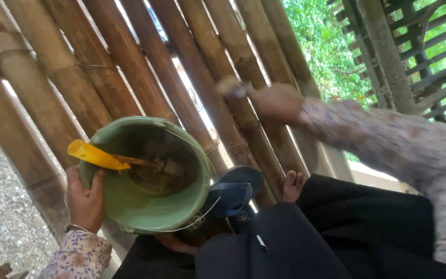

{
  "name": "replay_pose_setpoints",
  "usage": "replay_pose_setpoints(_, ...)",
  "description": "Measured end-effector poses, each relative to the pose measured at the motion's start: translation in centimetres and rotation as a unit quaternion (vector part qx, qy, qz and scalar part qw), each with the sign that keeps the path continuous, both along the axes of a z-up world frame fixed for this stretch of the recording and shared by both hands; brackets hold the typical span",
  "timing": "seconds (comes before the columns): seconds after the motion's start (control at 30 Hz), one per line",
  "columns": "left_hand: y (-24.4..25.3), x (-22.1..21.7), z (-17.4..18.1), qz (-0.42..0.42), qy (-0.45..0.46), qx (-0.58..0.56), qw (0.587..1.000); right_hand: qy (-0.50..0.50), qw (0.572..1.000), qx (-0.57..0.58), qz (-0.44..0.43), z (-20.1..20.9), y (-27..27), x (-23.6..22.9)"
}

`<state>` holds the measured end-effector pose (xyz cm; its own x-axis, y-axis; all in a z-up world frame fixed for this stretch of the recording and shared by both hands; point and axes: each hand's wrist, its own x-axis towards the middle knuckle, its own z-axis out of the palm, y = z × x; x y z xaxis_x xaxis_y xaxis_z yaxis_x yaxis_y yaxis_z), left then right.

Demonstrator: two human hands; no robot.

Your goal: Painting or staining bamboo slats using a handheld brush and a bucket of paint.

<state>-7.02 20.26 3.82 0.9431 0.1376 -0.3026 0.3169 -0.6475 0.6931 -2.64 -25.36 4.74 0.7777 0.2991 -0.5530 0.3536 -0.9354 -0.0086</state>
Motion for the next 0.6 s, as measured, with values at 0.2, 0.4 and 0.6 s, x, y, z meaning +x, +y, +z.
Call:
replay_pose_setpoints(0.2,1.0,-0.6,-0.3,0.045,-0.015,-0.041,0.998,-0.036,0.992,0.121,0.015,-7.5,0.6,-1.3)
replay_pose_setpoints(0.4,2.5,-3.0,0.6,0.131,-0.008,-0.049,0.99,0.193,0.978,-0.079,-0.004,11.4,6.7,0.8)
replay_pose_setpoints(0.6,1.7,-4.5,1.6,0.175,0.001,-0.051,0.983,0.13,0.987,0.048,-0.078,20.1,16.9,0.1)
